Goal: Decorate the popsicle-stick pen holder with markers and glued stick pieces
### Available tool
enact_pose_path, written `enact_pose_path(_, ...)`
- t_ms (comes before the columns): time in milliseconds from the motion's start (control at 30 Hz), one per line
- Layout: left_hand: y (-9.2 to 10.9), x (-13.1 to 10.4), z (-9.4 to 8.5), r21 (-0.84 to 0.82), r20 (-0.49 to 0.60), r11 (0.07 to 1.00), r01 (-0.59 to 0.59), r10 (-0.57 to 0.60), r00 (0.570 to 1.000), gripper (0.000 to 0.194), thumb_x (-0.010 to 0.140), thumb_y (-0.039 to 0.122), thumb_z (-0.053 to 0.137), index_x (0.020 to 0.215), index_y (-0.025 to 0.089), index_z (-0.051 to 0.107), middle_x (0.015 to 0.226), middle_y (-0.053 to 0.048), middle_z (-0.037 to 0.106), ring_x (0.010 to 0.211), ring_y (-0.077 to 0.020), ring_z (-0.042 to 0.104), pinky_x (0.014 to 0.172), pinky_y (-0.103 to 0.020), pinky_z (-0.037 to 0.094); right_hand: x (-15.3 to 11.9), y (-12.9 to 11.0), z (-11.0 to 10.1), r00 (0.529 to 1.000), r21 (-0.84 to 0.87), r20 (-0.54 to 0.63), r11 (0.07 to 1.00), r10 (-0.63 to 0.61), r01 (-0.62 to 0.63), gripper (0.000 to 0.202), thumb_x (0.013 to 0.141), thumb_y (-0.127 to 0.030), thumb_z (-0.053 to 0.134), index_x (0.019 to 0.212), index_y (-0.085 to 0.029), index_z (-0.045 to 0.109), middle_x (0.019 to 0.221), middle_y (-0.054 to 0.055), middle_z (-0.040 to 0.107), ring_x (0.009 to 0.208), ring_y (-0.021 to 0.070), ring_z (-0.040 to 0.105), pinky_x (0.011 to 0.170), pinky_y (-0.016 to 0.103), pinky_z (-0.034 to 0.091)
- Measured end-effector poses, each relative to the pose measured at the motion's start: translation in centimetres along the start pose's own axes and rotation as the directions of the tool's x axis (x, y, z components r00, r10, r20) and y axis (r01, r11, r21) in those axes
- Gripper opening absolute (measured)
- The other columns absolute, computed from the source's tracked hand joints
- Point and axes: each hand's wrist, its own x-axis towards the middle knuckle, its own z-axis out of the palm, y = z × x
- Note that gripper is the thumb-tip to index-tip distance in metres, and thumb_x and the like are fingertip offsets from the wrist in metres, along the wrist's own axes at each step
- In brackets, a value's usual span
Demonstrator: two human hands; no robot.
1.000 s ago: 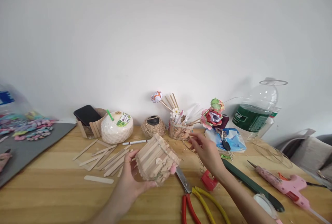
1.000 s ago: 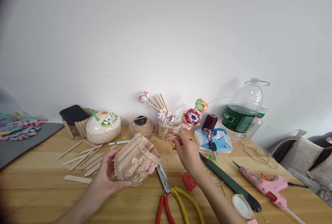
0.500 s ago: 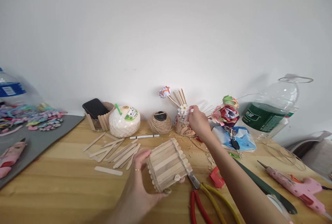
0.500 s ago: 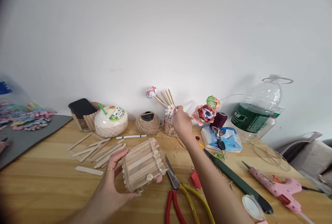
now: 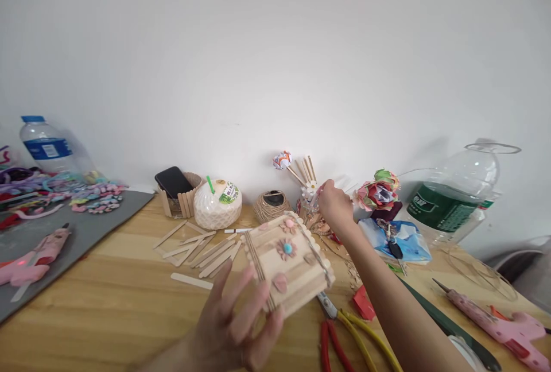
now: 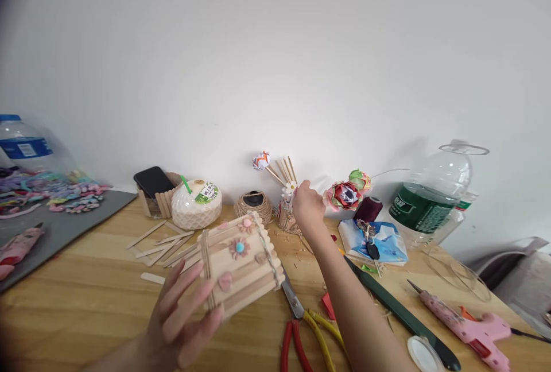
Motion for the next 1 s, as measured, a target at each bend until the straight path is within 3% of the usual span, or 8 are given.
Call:
enact_pose_path(100,0.4,0.4,-0.3,0.043,-0.018,0.993,-0.110,0.111,0.994,0.029,0.063,0.012,0.073,0.079,0.024,0.052,0.096,-0.001,0.049,0.110,-0.0225,0.047,0.109,-0.049,0.031,-0.1,-0.3,-0.2,1.000,-0.034,0.005,0.999,-0.009,0.009,0.026,0.092,-0.029,0.054,0.113,-0.015,0.057,0.106,0.007,0.063,0.087,0.0181,0.064,0.074,0.037,0.055)
enact_pose_path(233,0.7,0.5,-0.1,0.056,-0.031,0.991,-0.119,0.121,0.992,0.032,0.061,0.017,0.076,0.078,0.025,0.050,0.095,0.001,0.047,0.096,-0.0185,0.049,0.109,-0.049,0.030,0.0,-0.6,-0.6,1.000,-0.080,-0.008,0.997,-0.010,0.010,0.027,0.092,-0.029,0.055,0.114,-0.014,0.057,0.104,0.007,0.064,0.084,0.0177,0.065,0.072,0.036,0.055)
enact_pose_path(467,0.7,0.4,0.2,0.065,-0.049,0.994,-0.084,0.088,0.995,0.035,0.061,0.012,0.073,0.082,0.025,0.048,0.097,0.000,0.048,0.102,-0.0205,0.047,0.106,-0.047,0.035,-0.5,-0.6,-1.9,0.990,-0.136,-0.119,0.989,-0.078,0.062,0.025,0.086,0.000,0.042,0.109,-0.003,0.052,0.085,0.016,0.069,0.082,0.0267,0.069,0.063,0.032,0.051)
enact_pose_path(600,0.7,-0.1,0.1,0.050,-0.051,0.996,-0.069,0.072,0.996,0.036,0.060,0.006,0.072,0.082,0.024,0.049,0.098,-0.002,0.048,0.109,-0.0230,0.046,0.105,-0.048,0.037,-0.7,-1.4,-3.4,0.967,-0.151,-0.222,0.984,-0.127,0.095,0.024,0.083,0.003,0.039,0.101,-0.004,0.053,0.080,0.020,0.069,0.079,0.0304,0.070,0.060,0.032,0.048)
enact_pose_path(767,0.1,-1.0,0.4,-0.091,0.009,0.981,0.173,-0.173,0.985,0.044,0.065,-0.002,0.065,0.100,0.021,0.051,0.114,-0.009,0.046,0.119,-0.0271,0.045,0.101,-0.049,0.041,-1.3,-2.3,-7.9,0.917,-0.156,-0.373,0.984,-0.139,0.086,0.024,0.084,0.000,0.038,0.103,-0.007,0.052,0.077,0.019,0.070,0.076,0.0297,0.069,0.058,0.031,0.044)
enact_pose_path(867,-0.2,-0.9,0.9,-0.256,0.063,0.822,0.508,-0.510,0.858,0.060,0.067,0.005,0.068,0.119,0.023,0.043,0.123,-0.012,0.042,0.120,-0.0278,0.044,0.098,-0.048,0.044,-2.7,-1.6,-11.1,0.842,-0.098,-0.519,0.989,-0.146,0.111,0.021,0.090,-0.012,0.038,0.106,-0.012,0.052,0.073,0.014,0.069,0.068,0.0265,0.066,0.057,0.032,0.042)
enact_pose_path(933,-0.3,-0.5,1.0,-0.395,0.106,0.574,0.717,-0.747,0.657,0.071,0.063,0.013,0.074,0.123,0.026,0.039,0.124,-0.011,0.041,0.119,-0.0282,0.044,0.095,-0.047,0.046,-4.1,-0.4,-12.2,0.767,0.035,-0.626,0.976,-0.145,0.213,0.019,0.088,-0.018,0.043,0.103,-0.015,0.053,0.070,0.008,0.068,0.063,0.0228,0.065,0.058,0.032,0.042)
enact_pose_path(1000,-0.6,0.2,1.0,-0.539,0.163,0.255,0.803,-0.903,0.397,0.077,0.058,0.020,0.079,0.122,0.028,0.038,0.126,-0.009,0.041,0.117,-0.0279,0.047,0.091,-0.043,0.047,-5.9,1.2,-11.8,0.744,0.166,-0.651,0.929,-0.150,0.332,0.014,0.084,-0.021,0.048,0.096,-0.019,0.053,0.067,0.003,0.067,0.059,0.0193,0.064,0.059,0.030,0.042)
